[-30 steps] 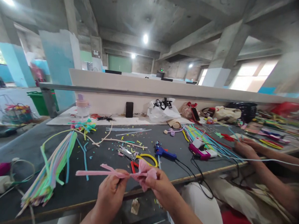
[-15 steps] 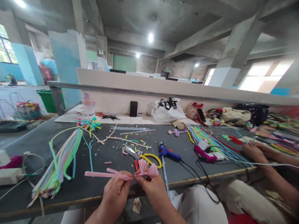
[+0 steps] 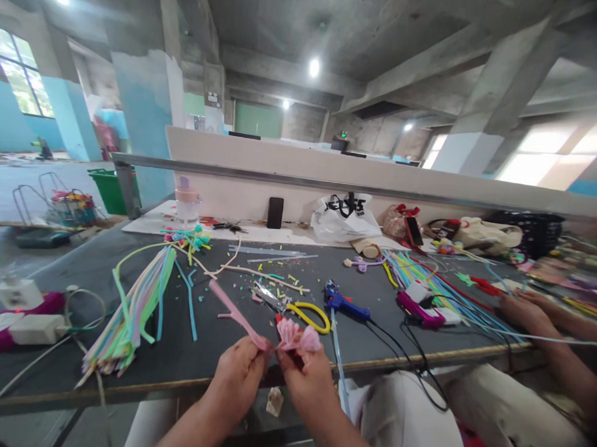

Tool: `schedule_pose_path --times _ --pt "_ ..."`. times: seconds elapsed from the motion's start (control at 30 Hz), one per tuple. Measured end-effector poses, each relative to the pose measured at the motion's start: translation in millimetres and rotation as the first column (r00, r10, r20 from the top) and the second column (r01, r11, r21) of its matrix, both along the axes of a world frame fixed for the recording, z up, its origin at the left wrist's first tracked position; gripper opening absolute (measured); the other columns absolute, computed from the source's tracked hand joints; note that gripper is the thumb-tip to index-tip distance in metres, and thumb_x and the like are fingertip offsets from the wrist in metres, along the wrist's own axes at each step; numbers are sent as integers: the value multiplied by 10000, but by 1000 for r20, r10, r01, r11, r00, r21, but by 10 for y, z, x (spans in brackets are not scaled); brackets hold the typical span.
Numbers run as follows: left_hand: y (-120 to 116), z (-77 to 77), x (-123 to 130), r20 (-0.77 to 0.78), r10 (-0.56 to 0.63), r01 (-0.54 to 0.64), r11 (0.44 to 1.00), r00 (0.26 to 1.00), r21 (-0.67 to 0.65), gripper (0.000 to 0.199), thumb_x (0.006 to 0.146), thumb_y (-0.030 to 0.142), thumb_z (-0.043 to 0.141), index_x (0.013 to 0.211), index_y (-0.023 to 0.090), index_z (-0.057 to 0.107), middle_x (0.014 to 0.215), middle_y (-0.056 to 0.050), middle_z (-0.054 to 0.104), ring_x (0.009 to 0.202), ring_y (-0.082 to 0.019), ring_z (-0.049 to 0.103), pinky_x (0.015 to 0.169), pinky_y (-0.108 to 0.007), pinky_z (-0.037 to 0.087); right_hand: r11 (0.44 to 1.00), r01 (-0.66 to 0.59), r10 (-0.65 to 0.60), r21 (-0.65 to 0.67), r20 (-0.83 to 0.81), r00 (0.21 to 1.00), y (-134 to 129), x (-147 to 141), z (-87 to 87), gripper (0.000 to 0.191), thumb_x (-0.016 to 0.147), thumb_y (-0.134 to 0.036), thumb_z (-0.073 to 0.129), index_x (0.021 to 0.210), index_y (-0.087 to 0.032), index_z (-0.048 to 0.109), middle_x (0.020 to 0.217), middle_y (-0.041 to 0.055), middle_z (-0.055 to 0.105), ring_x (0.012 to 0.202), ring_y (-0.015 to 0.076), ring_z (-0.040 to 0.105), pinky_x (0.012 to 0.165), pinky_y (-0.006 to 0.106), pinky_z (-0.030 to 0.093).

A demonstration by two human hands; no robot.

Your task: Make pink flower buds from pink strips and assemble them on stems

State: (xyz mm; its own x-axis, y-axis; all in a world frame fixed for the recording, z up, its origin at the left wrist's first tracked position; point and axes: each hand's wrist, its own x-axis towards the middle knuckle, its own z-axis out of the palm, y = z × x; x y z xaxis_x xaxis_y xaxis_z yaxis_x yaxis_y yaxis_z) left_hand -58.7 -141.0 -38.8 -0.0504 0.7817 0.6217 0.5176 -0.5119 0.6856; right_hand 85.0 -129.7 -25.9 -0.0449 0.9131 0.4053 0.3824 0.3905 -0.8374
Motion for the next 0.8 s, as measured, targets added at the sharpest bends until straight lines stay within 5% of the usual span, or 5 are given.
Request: schedule_pose_path --times 0.1,0.2,0.5,0.67,0.8 --pt "-30 134 39 205 -96 154 945 974 -287 186 794 234 496 687 159 628 601 -6 618 538 -121 560 511 -201 444 985 -13 2 171 67 998 -12 45 -82 168 742 -301 610 870 -213 673 854 84 646 857 267 561 798 388 432" --pt "-35 207 41 526 -151 441 754 837 -487 180 760 277 544 677 128 603 556 11 578 472 -94 508 470 -188 404 936 -142 55 323 265 963 -14 112 -43 115 769 -228 557 863 -214 622 820 49 619 829 226 547 905 424 344" --pt "-51 79 -75 936 15 932 88 351 -351 114 568 100 606 680 84 623 515 -13 574 425 -113 536 488 -246 479 754 -639 379 153 694 613 -107 244 453 247 683 -88 496 858 -236 588 822 15 640 786 185 564 934 393 306" --pt "-166 181 36 948 -20 932 192 318 -309 130 606 131 658 729 103 629 570 5 565 419 -81 502 458 -208 442 694 -695 374 186 732 569 -75 356 638 304 663 -94 508 885 -272 614 797 -7 657 776 180 586 962 396 283" --pt "-169 311 40 773 -187 701 585 606 -408 177 742 296 624 694 126 615 585 4 566 491 -84 510 523 -203 449 822 -499 273 275 578 769 24 406 466 261 706 -104 524 863 -284 631 803 -17 647 800 180 585 984 425 245"
